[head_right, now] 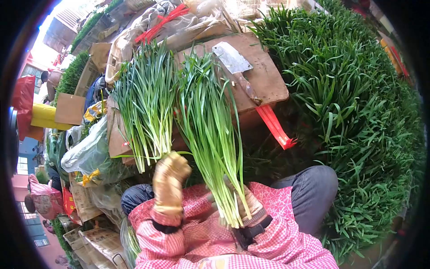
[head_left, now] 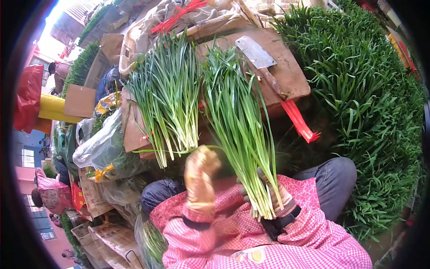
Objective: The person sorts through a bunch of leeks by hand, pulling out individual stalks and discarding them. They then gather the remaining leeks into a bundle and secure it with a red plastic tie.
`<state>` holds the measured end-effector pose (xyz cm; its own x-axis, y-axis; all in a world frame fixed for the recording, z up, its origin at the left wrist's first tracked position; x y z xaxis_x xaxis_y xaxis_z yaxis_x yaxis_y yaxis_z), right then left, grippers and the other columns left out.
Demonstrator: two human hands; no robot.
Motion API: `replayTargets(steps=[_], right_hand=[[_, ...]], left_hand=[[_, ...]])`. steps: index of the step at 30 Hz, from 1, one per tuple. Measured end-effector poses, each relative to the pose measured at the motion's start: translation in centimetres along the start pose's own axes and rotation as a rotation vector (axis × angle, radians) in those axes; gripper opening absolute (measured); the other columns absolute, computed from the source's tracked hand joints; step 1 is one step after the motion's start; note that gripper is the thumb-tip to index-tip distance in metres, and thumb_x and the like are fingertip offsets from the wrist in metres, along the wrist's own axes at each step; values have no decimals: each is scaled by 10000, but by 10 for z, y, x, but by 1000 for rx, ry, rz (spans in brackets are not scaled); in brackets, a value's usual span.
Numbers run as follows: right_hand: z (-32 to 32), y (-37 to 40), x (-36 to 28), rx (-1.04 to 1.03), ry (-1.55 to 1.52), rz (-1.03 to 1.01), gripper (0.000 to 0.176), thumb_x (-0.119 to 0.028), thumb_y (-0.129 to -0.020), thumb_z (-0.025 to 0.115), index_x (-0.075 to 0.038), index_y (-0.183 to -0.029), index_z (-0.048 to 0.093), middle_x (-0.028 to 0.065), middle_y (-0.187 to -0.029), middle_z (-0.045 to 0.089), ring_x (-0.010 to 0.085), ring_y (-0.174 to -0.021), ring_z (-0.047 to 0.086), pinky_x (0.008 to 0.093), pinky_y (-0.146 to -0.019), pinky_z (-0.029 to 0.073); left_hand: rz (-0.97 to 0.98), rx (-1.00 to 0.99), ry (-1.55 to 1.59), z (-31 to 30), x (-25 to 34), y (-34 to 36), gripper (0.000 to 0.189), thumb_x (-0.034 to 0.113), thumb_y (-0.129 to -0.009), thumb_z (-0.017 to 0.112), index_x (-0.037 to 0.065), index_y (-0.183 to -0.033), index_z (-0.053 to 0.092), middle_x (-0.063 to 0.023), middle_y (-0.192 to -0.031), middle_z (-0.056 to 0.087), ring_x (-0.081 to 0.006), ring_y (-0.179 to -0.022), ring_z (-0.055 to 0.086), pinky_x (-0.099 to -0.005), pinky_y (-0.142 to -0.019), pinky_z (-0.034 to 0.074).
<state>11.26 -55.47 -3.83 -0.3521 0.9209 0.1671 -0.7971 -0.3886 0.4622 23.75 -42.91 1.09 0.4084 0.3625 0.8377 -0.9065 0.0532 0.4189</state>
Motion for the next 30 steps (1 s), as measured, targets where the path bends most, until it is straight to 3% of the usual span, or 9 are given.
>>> replayTargets(steps=[3,7,10,13,16,20,24,28,30], right_hand=[[16,10,3,34,-18,-119,499,-351,-796,675,-23,-1142,530,114,-909,656,206,-693,654,321,-590,567],[29,0,-9,161,653,-654,525,-287,-797,702,-46,-1211,487,41,-1040,606,140,-923,586,284,-783,479],[25,4,-26,470,1374,-901,701,-373,-784,701,-19,-1297,379,88,-1121,573,189,-976,555,310,-845,453],[24,6,-25,624,1639,-1023,653,-324,-812,681,-8,-1296,375,100,-1094,577,185,-945,550,305,-834,454],[27,2,-27,344,1107,-975,554,-264,-841,651,-8,-1270,412,92,-1052,592,177,-898,561,306,-798,470],[18,8,-31,276,588,-740,390,-275,-881,596,-23,-1163,503,60,-884,592,114,-659,561,246,-557,498],[10,6,-23,342,569,-731,355,-336,-877,584,-50,-1085,554,46,-747,597,114,-523,540,261,-440,473],[13,-4,-26,195,669,-760,392,-277,-848,645,-54,-1147,524,37,-1010,600,108,-817,557,263,-726,486],[30,0,-23,261,1018,-773,475,-217,-798,706,-41,-1188,499,43,-1055,590,127,-911,546,282,-815,456]], left_hand=[[-847,-181,504,-18,-91,44,649,460,-785,653,10,-1217,477,-114,-1147,572,-293,-1094,510,-450,-936,414],[-656,-490,420,20,-85,59,757,571,-757,610,78,-1296,411,-94,-1266,493,-264,-1134,490,-448,-956,405],[-602,-498,368,12,-95,62,675,423,-791,666,88,-1310,393,-86,-1254,494,-242,-1154,473,-431,-942,426],[-387,-497,195,27,-88,67,631,228,-779,705,85,-1301,381,-69,-1166,532,-212,-1051,527,-382,-899,452],[-633,-393,241,10,-106,60,490,197,-772,686,60,-1199,489,-93,-1070,591,-252,-961,580,-430,-846,482],[-871,-412,594,10,-91,68,345,212,-779,608,28,-1069,579,-139,-988,633,-308,-892,615,-496,-809,502],[-798,-424,791,15,-98,62,423,254,-776,560,-1,-1114,563,-195,-1066,606,-352,-970,588,-518,-863,470],[-792,-332,593,0,-121,57,355,243,-843,594,23,-1120,563,-153,-1071,620,-317,-957,605,-490,-841,493],[-824,-389,632,6,-114,62,337,255,-856,607,52,-1118,555,-123,-1027,631,-285,-901,623,-457,-794,519]])
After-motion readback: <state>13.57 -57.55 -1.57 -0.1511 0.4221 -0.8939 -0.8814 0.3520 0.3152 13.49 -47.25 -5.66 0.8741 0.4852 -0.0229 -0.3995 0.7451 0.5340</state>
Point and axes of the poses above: each hand's wrist, its own y-axis away from the middle knuckle, its own z-axis out of the palm, x = y × z, the point moved 5 cm from there along -y, towards the middle knuckle
